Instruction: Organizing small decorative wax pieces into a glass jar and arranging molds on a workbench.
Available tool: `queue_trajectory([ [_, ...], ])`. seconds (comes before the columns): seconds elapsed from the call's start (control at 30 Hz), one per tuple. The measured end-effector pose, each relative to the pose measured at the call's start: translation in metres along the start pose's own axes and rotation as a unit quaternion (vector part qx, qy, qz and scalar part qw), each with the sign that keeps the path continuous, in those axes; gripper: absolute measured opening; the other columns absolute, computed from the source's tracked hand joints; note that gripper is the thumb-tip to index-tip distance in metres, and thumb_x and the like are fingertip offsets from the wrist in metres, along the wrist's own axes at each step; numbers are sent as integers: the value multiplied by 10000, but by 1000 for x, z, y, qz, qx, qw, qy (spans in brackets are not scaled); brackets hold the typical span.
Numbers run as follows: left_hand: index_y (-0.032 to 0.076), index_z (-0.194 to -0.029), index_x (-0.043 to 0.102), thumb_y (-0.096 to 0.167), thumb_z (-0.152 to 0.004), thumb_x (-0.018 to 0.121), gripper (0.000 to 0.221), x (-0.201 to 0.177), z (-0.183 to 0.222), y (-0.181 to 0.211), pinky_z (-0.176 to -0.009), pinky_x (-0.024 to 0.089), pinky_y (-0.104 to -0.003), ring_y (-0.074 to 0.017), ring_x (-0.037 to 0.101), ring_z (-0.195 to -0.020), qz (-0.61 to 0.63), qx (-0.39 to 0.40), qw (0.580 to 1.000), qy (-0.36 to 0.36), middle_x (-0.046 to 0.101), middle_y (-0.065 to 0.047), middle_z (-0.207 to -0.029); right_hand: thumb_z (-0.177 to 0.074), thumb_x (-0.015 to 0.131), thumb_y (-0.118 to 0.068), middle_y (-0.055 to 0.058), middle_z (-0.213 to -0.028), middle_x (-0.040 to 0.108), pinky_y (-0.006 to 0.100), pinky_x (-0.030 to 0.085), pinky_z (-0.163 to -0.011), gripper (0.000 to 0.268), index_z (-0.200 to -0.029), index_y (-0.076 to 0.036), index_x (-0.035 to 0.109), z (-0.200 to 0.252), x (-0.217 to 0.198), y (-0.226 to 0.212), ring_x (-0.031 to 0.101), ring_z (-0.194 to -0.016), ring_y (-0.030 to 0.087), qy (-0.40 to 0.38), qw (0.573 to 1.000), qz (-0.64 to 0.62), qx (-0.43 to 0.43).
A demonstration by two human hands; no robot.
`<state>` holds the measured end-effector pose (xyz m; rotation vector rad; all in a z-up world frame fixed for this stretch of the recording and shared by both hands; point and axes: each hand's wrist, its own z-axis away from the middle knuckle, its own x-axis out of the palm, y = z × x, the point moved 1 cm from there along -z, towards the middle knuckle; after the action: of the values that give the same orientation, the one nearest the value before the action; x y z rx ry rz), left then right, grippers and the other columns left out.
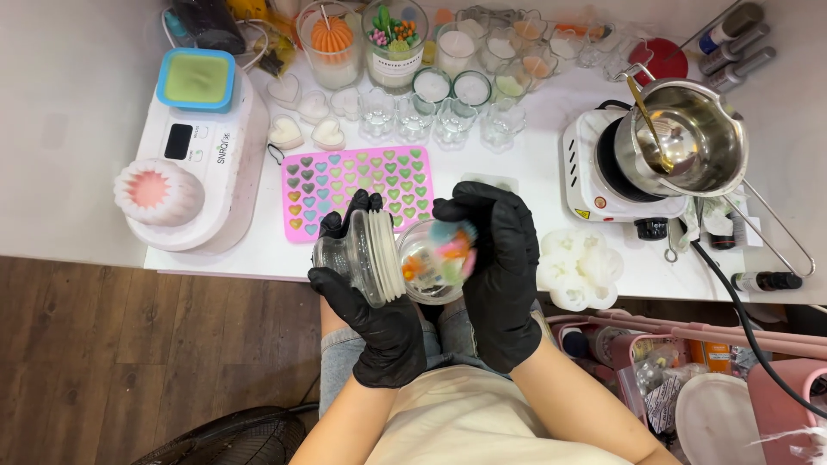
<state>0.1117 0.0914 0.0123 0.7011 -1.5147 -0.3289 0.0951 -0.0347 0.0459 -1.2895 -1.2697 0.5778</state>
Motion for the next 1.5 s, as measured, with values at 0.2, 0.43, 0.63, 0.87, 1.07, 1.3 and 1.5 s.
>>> queue_trajectory([
  [0.2,72,-1499,369,649,-1046,421,736,-2,-1,3,-1303,287,-559,-412,413,-1514,-22,-16,1000,-4,451,-241,-1575,-1134,451,-380,168,-1086,710,507,442,-1225,478,-1372,20,564,0,0,0,687,-1099,292,-25,998,-54,12],
  [0.43,67,-1487,385,638,-1055,442,719,1,-1,0,-1312,295,-572,-427,425,-1506,-11,6,1000,-2,460,-247,-1566,-1140,387,-431,199,-1127,733,495,400,-1275,531,-1351,19,572,-6,0,-6,698,-1106,323,-41,991,-122,40],
  [0.63,53,-1484,411,631,-1059,450,719,5,-3,13,-1292,323,-590,-449,447,-1483,14,23,1000,14,474,-268,-1554,-1113,515,-272,200,-1234,709,513,481,-1155,407,-1358,37,614,3,-32,-14,682,-1180,352,-2,998,-55,-22],
  [0.87,60,-1510,397,614,-1034,461,734,-21,-17,35,-1259,364,-599,-463,452,-1467,39,57,994,81,466,-268,-1546,-674,897,-209,254,-1512,451,463,447,-1086,487,-1103,-89,701,11,-25,-30,495,-1367,434,-263,832,462,-160],
  [1.07,70,-1506,420,628,-1029,470,736,-26,-17,52,-1273,351,-588,-441,443,-1477,18,65,993,98,468,-273,-1558,-640,972,-184,207,-1555,483,414,546,-1009,386,-827,-82,649,13,-36,-20,566,-1372,335,-233,900,367,13],
  [1.3,61,-1481,435,673,-1018,485,769,-39,-14,53,-1267,361,-598,-451,482,-1448,-50,99,989,100,488,-319,-1510,-642,984,-149,183,-1552,497,431,554,-1078,397,-804,-67,631,-3,-25,-70,559,-1409,319,-237,918,315,-48],
  [1.5,41,-1462,421,679,-1021,449,776,-10,-11,54,-1262,362,-584,-450,481,-1445,-79,93,987,103,475,-337,-1518,-622,1005,-225,219,-1519,515,386,528,-1001,466,-757,-84,581,-25,-25,-128,570,-1390,348,-257,874,389,-138],
])
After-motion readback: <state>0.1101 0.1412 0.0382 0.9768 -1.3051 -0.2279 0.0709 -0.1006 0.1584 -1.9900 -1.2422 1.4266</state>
